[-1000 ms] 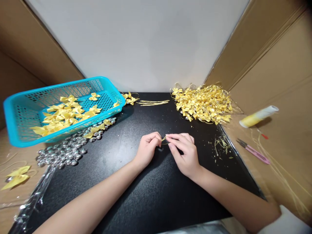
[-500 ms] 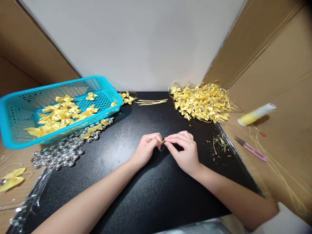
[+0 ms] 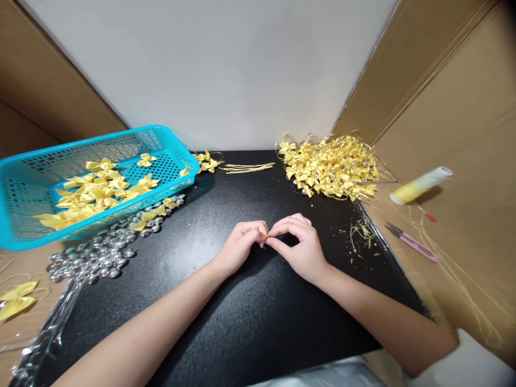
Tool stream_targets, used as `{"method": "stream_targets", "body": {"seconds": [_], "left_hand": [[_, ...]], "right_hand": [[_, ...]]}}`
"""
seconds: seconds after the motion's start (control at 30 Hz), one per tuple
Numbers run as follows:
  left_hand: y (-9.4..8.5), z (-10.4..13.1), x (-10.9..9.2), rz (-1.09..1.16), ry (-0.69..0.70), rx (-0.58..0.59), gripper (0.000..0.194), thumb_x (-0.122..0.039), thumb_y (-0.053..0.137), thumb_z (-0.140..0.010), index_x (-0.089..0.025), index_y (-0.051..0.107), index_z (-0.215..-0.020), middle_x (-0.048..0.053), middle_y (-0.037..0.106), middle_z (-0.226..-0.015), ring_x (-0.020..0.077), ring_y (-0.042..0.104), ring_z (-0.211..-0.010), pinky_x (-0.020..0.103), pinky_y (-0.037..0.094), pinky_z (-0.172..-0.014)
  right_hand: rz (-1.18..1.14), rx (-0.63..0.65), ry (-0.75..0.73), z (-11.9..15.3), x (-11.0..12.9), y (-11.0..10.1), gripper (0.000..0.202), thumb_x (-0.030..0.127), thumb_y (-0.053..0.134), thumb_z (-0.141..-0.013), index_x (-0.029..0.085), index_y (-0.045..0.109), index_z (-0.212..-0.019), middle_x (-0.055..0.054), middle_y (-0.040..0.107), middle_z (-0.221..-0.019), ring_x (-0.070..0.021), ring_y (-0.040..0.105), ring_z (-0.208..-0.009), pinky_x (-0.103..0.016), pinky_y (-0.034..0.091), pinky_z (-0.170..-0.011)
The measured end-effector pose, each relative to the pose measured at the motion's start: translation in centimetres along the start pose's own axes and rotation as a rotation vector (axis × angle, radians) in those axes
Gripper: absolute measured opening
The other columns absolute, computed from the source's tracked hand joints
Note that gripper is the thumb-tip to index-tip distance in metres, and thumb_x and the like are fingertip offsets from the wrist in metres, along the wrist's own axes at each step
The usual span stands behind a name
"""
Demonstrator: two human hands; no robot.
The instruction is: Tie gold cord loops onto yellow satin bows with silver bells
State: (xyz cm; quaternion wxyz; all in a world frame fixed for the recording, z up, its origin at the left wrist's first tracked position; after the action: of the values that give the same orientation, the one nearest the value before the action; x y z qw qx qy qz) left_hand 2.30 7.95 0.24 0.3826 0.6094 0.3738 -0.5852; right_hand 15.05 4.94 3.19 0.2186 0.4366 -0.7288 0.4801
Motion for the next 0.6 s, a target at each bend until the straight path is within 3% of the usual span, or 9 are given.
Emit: {"method": "stream_targets", "body": {"seconds": [0.4, 0.6], "left_hand": [[0.04, 0.02, -0.06, -0.048, -0.012, 0.03, 0.021, -0.023, 0.046, -0.071, -0.02, 0.043, -0.05, -0.001, 0.044, -0.055, 0.015, 0.04, -0.059, 0.028, 0.036, -0.06], [0.0, -0.01, 0.0, -0.048, -0.015, 0.025, 0.023, -0.024, 0.047, -0.071, -0.02, 0.044, -0.049, -0.002, 0.045, -0.055, 0.015, 0.04, -0.06, 0.028, 0.035, -0.06]], "right_hand": [[0.033, 0.088, 0.019, -0.24, -0.19, 0.2, 0.012, 0.022, 0.073, -0.081, 0.024, 0.067, -0.071, 0.002, 0.073, -0.08, -0.0191, 0.062, -0.083, -0.04, 0.039, -0.084], [0.022, 0.137, 0.007, -0.32, -0.11, 0.23, 0.011, 0.018, 0.069, -0.083, 0.023, 0.063, -0.076, -0.001, 0.068, -0.091, -0.0204, 0.058, -0.092, -0.04, 0.04, -0.087]]}}
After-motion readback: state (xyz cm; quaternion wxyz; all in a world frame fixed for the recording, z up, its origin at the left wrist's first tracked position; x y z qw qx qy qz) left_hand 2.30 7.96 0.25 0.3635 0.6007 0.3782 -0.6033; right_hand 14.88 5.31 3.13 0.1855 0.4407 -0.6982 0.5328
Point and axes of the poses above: each hand's wrist, its own z-axis away from the middle knuckle, its own y-axis out of the palm, x = y × z, the point moved 6 cm from there along -z, towards the middle knuckle
